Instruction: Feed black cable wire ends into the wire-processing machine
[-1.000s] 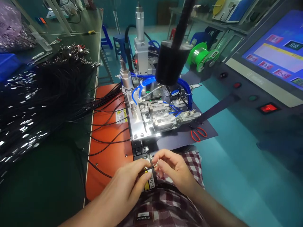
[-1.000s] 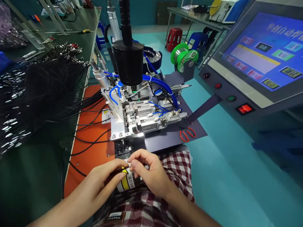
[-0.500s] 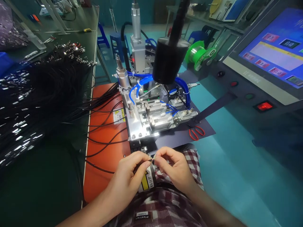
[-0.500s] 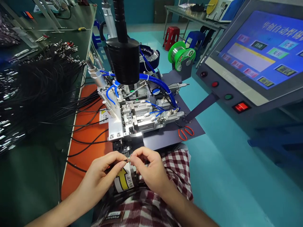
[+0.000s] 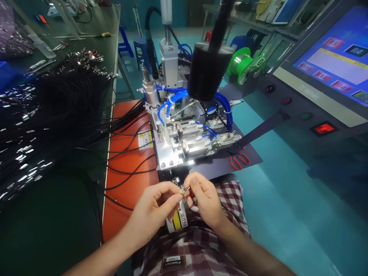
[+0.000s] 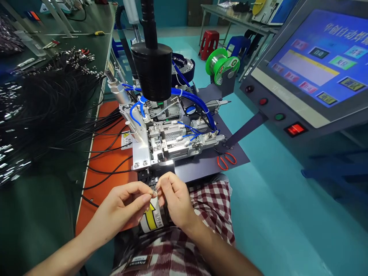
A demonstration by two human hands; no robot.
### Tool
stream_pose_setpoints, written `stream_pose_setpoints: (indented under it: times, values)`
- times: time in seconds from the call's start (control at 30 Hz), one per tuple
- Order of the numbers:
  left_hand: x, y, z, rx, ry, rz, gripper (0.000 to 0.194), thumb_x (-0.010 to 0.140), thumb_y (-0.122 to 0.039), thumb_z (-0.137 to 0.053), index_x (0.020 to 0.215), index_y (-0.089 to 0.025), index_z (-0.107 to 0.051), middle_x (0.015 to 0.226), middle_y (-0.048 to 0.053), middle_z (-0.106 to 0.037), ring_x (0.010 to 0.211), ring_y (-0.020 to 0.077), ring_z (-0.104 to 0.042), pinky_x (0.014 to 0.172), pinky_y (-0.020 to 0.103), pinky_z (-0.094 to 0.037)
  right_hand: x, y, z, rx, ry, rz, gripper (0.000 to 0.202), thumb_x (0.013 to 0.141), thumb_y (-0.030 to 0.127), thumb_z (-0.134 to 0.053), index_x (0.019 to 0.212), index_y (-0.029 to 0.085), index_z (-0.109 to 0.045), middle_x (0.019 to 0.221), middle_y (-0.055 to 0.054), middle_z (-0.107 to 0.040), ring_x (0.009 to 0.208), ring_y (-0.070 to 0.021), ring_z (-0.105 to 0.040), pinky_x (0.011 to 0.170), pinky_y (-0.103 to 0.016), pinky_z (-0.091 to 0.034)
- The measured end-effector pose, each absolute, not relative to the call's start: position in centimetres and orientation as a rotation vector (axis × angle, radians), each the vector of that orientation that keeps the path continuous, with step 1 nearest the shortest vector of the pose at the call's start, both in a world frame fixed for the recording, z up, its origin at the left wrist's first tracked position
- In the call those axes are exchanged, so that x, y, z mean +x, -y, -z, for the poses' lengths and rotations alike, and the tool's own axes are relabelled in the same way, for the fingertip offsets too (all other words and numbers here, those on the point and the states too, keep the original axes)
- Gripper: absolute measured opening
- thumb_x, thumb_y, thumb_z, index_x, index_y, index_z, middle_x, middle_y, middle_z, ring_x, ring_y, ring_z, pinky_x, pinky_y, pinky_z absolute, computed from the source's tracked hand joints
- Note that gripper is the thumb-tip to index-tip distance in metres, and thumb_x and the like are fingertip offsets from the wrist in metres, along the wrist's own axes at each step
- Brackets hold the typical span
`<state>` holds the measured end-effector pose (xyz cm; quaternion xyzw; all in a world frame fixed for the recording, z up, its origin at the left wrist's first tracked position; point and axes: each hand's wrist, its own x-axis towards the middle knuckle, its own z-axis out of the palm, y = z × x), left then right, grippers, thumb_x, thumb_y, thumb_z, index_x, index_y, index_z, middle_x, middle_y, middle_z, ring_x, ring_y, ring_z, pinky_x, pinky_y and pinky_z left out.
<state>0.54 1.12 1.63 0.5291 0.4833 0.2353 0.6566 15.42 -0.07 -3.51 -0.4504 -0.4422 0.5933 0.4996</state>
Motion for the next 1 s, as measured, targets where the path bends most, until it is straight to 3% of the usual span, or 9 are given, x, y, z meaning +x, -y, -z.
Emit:
stream_pose_setpoints:
  times: [0.17, 0.5, 0.73, 1.0]
  values:
    - [0.9, -1.1, -1.7, 1.095, -1.187, -0.571, 0.015, 0.078, -0.028, -0.061, 0.071, -0.016, -0.055, 0.051, -0.004, -0.055, 0.044, 0.0081, -0.049, 0.041, 0.017, -0.038, 16.2, 0.3, 3.4, -1.07, 0.885, -1.613, 0.028, 0.09, 0.042, -0.046, 0.079, 0.017, -0.053, 0.063, 0.004, -0.048, 0.047, -0.007, -0.043, 0.048, -0.021, -0.034]
    - [0.7, -1.0, -1.1, 0.968, -1.215, -0.473, 0.022, 0.08, -0.035, -0.058, 0.072, -0.018, -0.047, 0.043, -0.006, -0.054, 0.035, 0.0056, -0.041, 0.036, 0.014, -0.027, 16.2, 0.7, 3.2, -1.013, 0.815, -1.745, 0.022, 0.085, 0.037, -0.056, 0.077, 0.017, -0.053, 0.06, 0.005, -0.046, 0.049, -0.0079, -0.039, 0.049, -0.022, -0.033]
    - [0.8, -1.1, -1.4, 1.101, -1.209, -0.551, 0.016, 0.08, -0.028, -0.058, 0.07, -0.017, -0.051, 0.05, -0.006, -0.054, 0.045, 0.0075, -0.05, 0.042, 0.016, -0.038, 16.9, 0.6, 2.4, -1.082, 0.923, -1.706, 0.02, 0.082, 0.035, -0.058, 0.075, 0.017, -0.055, 0.06, 0.004, -0.047, 0.048, -0.0081, -0.04, 0.047, -0.022, -0.035]
    - [0.8, -0.8, -1.1, 1.18, -1.224, -0.595, 0.016, 0.078, -0.027, -0.06, 0.068, -0.017, -0.052, 0.054, -0.004, -0.054, 0.05, 0.0093, -0.05, 0.047, 0.019, -0.041, 16.9, 0.5, 1.7, -1.178, 0.984, -1.694, 0.018, 0.079, 0.034, -0.061, 0.075, 0.016, -0.057, 0.061, 0.004, -0.051, 0.047, -0.0072, -0.044, 0.045, -0.021, -0.036]
